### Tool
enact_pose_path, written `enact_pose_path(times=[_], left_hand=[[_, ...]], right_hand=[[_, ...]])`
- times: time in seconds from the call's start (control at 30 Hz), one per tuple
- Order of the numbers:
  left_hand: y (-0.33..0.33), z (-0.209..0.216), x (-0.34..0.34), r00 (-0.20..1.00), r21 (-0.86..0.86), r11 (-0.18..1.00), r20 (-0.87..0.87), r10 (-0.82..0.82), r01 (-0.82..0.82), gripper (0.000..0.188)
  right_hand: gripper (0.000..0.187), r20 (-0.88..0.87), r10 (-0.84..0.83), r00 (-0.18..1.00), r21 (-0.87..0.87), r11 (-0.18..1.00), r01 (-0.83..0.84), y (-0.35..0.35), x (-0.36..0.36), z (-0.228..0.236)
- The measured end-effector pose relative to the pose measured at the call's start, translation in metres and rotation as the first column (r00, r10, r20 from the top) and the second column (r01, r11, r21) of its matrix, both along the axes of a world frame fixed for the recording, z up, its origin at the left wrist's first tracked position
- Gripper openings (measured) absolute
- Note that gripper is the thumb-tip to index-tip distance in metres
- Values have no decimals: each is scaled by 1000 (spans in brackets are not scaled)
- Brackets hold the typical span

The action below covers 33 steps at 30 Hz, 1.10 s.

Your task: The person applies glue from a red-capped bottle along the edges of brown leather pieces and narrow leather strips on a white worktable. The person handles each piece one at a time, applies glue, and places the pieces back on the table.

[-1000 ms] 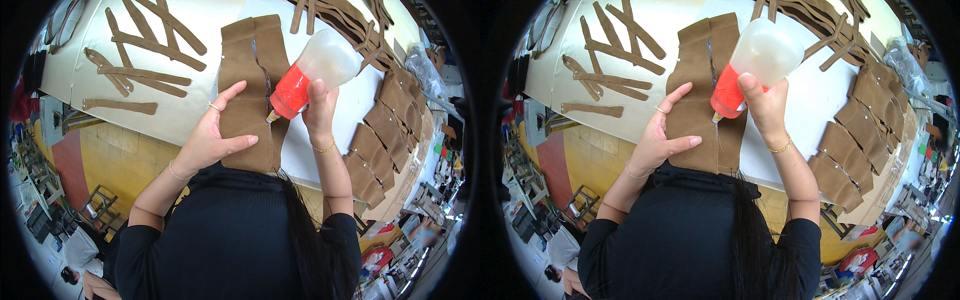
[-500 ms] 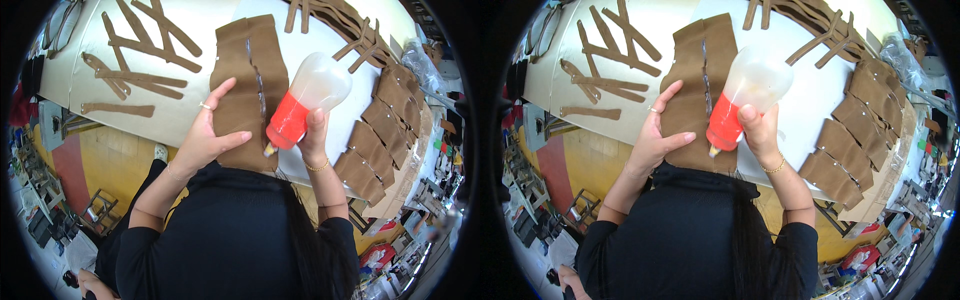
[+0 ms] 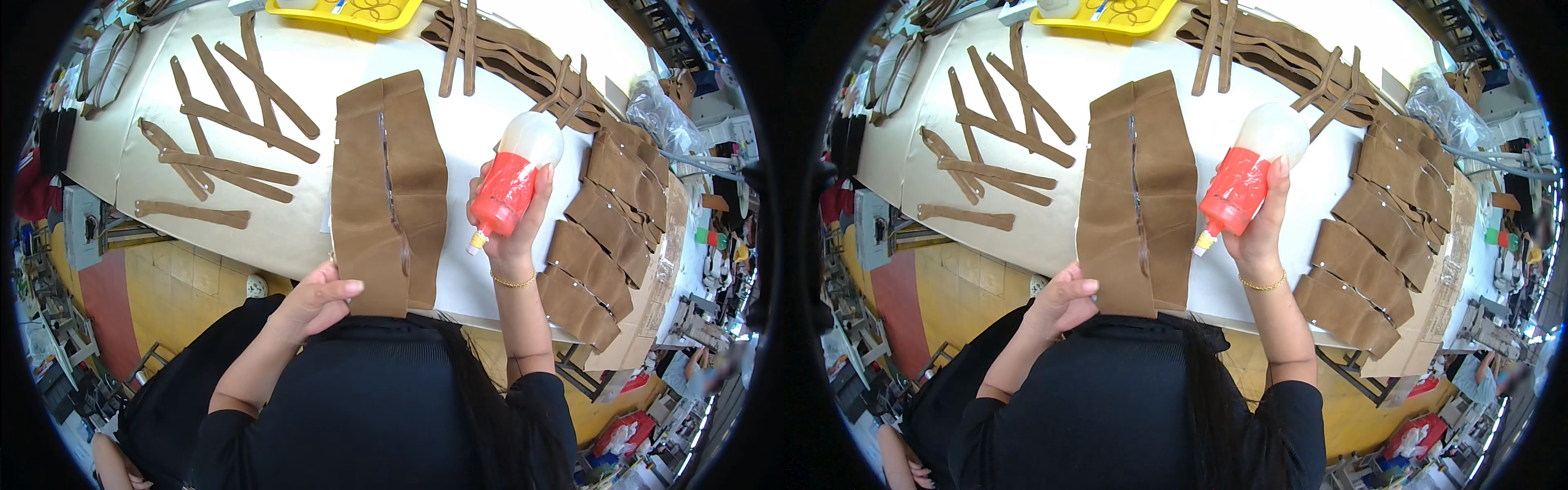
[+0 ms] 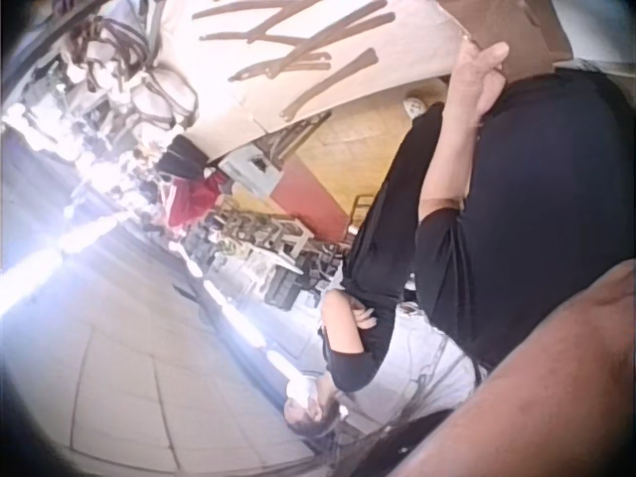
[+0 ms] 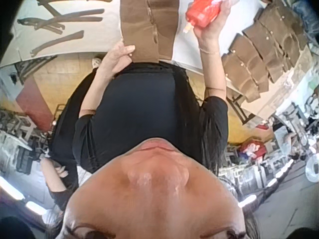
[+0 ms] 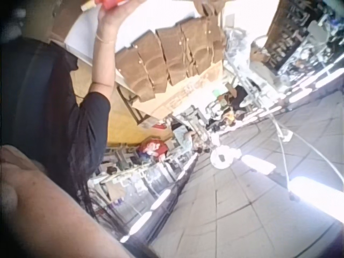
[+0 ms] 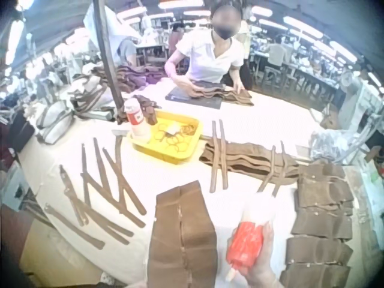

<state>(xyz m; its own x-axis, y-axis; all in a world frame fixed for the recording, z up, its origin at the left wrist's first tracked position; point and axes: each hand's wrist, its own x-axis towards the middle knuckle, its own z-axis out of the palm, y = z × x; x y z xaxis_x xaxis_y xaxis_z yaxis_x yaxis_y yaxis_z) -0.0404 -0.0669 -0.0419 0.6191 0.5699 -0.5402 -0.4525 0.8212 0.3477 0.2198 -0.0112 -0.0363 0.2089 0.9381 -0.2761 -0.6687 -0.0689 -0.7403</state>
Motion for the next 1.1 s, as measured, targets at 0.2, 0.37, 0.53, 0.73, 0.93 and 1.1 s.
enact_pose_path(times=[0.2, 0.37, 0.53, 0.73, 0.93, 1.1], left_hand=[[26, 4, 16, 962, 321, 917, -212, -173, 236, 61], [42, 21, 22, 984, 277, 954, -166, -67, 112, 60], [47, 25, 21, 988, 297, 954, -156, -6, 52, 57], [45, 19, 20, 993, 269, 963, -114, 20, 11, 56], [46, 20, 21, 996, 258, 966, -84, 25, -2, 56], [41, 17, 16, 997, 247, 969, -76, 22, -3, 55]], right_hand=[[62, 82, -128, 988, 15, 992, 127, 9, 6, 4], [62, 98, -180, 979, 46, 983, 176, 16, 15, 10], [68, -144, -10, 989, 74, 997, 21, 19, 48, 2], [72, -348, -253, 903, 74, 952, 296, 35, 123, -16], [72, -412, -206, 888, 140, 949, 284, 45, 161, -32], [70, -419, -279, 864, 54, 942, 330, 45, 163, -30]])
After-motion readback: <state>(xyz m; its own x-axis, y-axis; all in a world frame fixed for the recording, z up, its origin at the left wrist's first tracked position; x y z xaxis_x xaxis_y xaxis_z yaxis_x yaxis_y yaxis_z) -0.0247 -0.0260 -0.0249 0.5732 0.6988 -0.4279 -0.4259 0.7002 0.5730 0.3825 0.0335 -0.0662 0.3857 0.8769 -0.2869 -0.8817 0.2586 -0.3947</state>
